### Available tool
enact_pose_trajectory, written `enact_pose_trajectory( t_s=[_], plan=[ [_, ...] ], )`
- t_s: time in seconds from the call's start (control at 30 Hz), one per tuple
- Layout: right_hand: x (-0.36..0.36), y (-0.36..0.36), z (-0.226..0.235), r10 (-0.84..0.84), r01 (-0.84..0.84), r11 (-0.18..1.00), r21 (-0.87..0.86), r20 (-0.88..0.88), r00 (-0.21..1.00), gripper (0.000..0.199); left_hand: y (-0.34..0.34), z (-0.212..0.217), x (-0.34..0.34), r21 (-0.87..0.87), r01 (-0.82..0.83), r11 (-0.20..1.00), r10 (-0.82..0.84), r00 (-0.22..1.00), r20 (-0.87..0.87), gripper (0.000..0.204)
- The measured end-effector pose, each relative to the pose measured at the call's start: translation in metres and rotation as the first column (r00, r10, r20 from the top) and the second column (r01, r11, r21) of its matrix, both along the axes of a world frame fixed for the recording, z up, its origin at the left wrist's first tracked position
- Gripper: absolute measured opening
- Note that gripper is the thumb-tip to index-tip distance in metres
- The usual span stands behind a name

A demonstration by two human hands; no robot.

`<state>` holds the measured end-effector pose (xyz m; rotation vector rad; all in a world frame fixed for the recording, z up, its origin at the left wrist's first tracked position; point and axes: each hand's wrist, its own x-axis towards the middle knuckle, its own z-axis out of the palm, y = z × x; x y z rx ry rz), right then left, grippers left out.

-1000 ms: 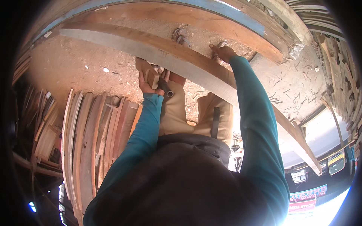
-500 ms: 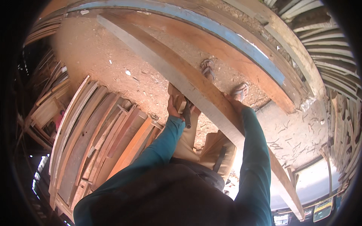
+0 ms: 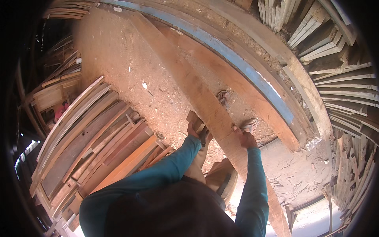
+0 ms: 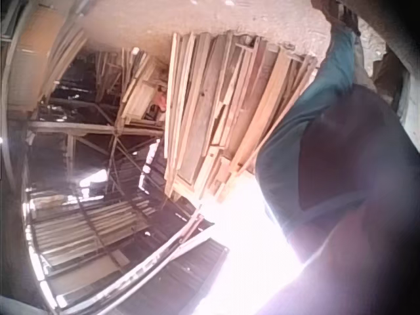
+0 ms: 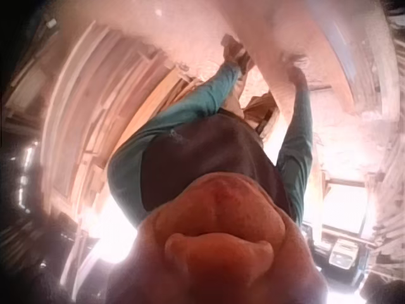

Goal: The person uses a hammer to remove small pieces of wood from a larger wooden beam, then handles a smaller wooden slat.

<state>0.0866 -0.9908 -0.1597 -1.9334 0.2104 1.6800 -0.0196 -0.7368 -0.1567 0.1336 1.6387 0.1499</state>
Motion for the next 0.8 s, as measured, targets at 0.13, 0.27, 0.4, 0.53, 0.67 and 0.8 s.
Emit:
enact_pose_trajectory(
  t_s=[0.13,0.27,0.4,0.53,0.67,0.8],
  plan=[
    [-0.004,0.000,-0.008,0.112,-0.087,0.989,-0.122,0.219,0.969,0.084,0.002,-0.031,-0.012,-0.096,-0.170,0.981,0.178,0.981,0.078,0.066],
    [-0.016,0.015,0.011,0.125,-0.064,0.978,-0.198,0.316,0.941,0.095,0.000,-0.029,-0.028,0.083,-0.088,0.993,0.081,0.993,0.090,0.058],
    [-0.015,0.008,0.000,0.086,-0.026,0.987,-0.161,0.375,0.923,0.099,0.027,-0.012,-0.036,0.025,0.081,0.996,-0.083,0.987,0.135,0.054],
    [-0.031,0.035,0.038,0.075,0.090,0.988,-0.129,0.886,0.457,0.059,0.075,0.044,-0.052,0.091,0.287,0.953,-0.301,0.928,0.219,0.056],
    [-0.085,0.093,0.107,-0.278,0.217,0.960,0.177,0.697,0.661,0.042,0.107,0.134,-0.021,0.203,0.658,0.726,-0.685,0.718,0.123,0.043],
    [-0.114,0.152,0.183,-0.263,0.169,0.962,0.213,0.572,0.777,0.055,0.139,0.197,-0.014,0.119,0.880,0.459,-0.883,0.438,0.169,0.059]
  ],
)
